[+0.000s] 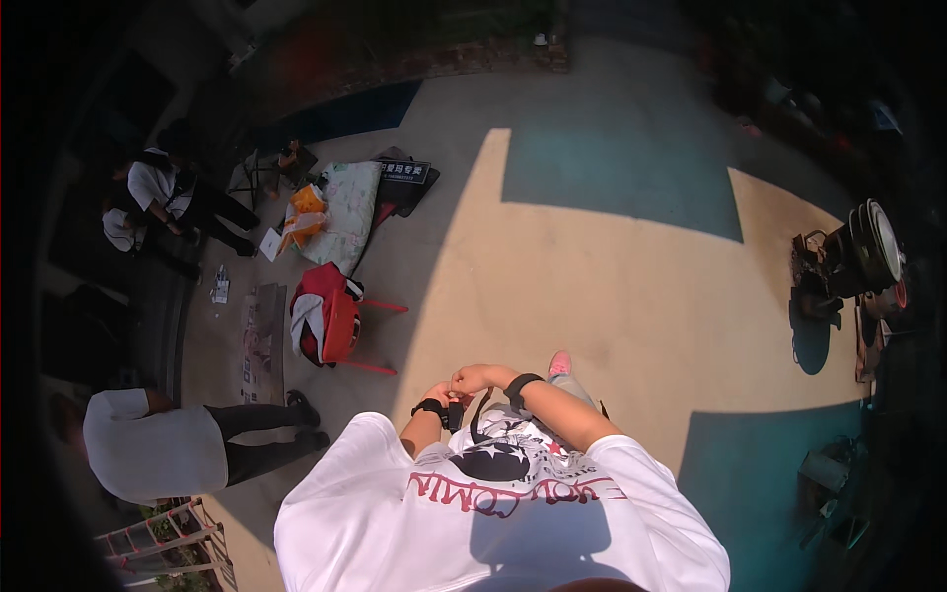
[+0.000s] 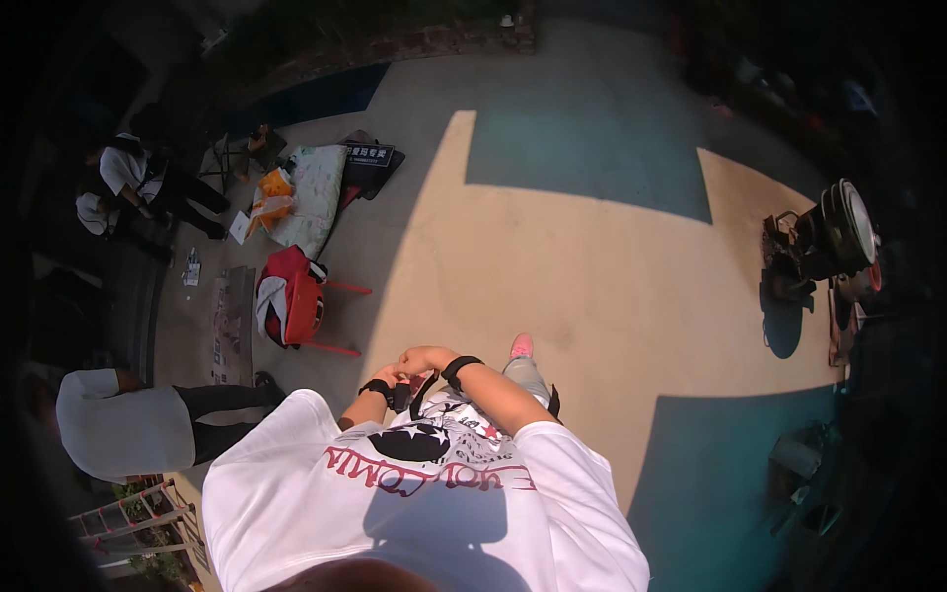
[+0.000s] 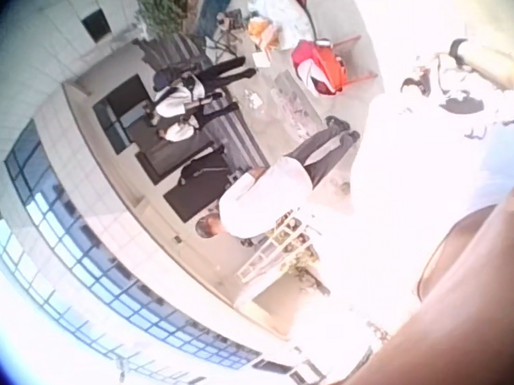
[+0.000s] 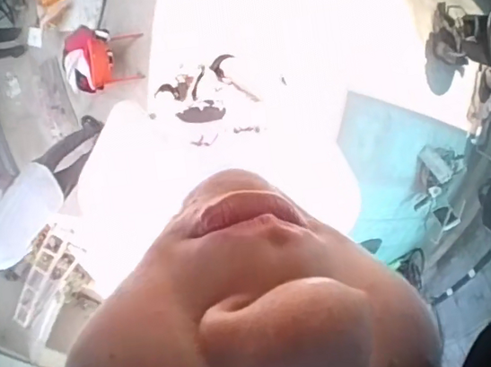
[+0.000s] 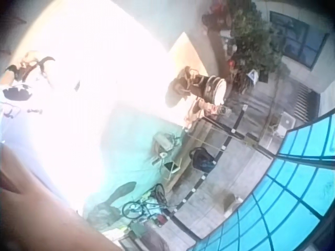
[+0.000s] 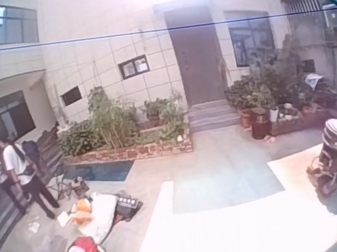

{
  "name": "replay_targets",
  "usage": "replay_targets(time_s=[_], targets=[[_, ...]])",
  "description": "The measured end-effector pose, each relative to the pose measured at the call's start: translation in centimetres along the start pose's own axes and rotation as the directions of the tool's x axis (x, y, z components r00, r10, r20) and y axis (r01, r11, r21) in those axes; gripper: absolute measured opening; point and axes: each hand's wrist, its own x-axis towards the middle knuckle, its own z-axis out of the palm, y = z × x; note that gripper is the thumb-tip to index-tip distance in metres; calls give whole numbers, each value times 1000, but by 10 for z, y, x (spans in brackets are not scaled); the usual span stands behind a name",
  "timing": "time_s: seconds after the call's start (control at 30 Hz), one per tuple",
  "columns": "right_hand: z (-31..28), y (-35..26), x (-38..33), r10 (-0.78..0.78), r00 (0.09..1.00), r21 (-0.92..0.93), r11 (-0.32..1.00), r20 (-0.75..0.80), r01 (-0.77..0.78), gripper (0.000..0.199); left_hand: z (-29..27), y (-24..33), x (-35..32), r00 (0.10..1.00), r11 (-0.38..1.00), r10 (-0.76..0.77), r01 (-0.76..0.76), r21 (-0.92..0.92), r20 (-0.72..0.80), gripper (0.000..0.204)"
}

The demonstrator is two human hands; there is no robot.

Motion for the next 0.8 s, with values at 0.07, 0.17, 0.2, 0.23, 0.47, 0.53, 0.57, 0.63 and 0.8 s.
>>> replay_targets(time_s=[0.07, 0.17, 0.2, 0.23, 0.47, 0.53, 0.57, 0.63, 0.8], targets=[[-44, 4, -6, 6, 1000, 19, 1000, -8, -6, 35, -4, 11, 64, 986, 944, -122, 81, -319, -111, 19], [-132, 12, -11, -29, 997, 107, 994, -77, 37, 33, 21, 85, 109, 980, 839, -185, 118, -531, -75, 13], [-158, 13, -12, -61, 993, 164, 983, -106, 78, 32, 28, 119, 120, 996, 881, -90, 80, -466, 0, 12], [-180, 13, -8, -115, 985, 157, 978, -127, 134, 29, 24, 144, 142, 980, 910, -194, 193, -366, 33, 15], [-375, 38, 23, -34, 988, 171, 983, -149, 60, 32, 25, 286, 288, 896, 781, -422, 437, -445, 140, 27], [-420, 74, 49, -45, 983, 162, 984, -180, 75, 32, 32, 315, 317, 790, 658, -530, 613, -437, 309, 31], [-442, 92, 69, -83, 976, 128, 986, -200, 110, 33, 32, 334, 337, 810, 683, -540, 580, -444, 228, 32], [-514, 52, 37, 80, 977, 82, 995, -198, -65, 33, 39, 387, 375, 804, 665, -517, 593, -454, 293, 31], [-640, 46, 62, 92, 964, 30, 996, -249, -88, 36, 44, 492, 484, 824, 789, -411, 536, -301, 391, 23]])
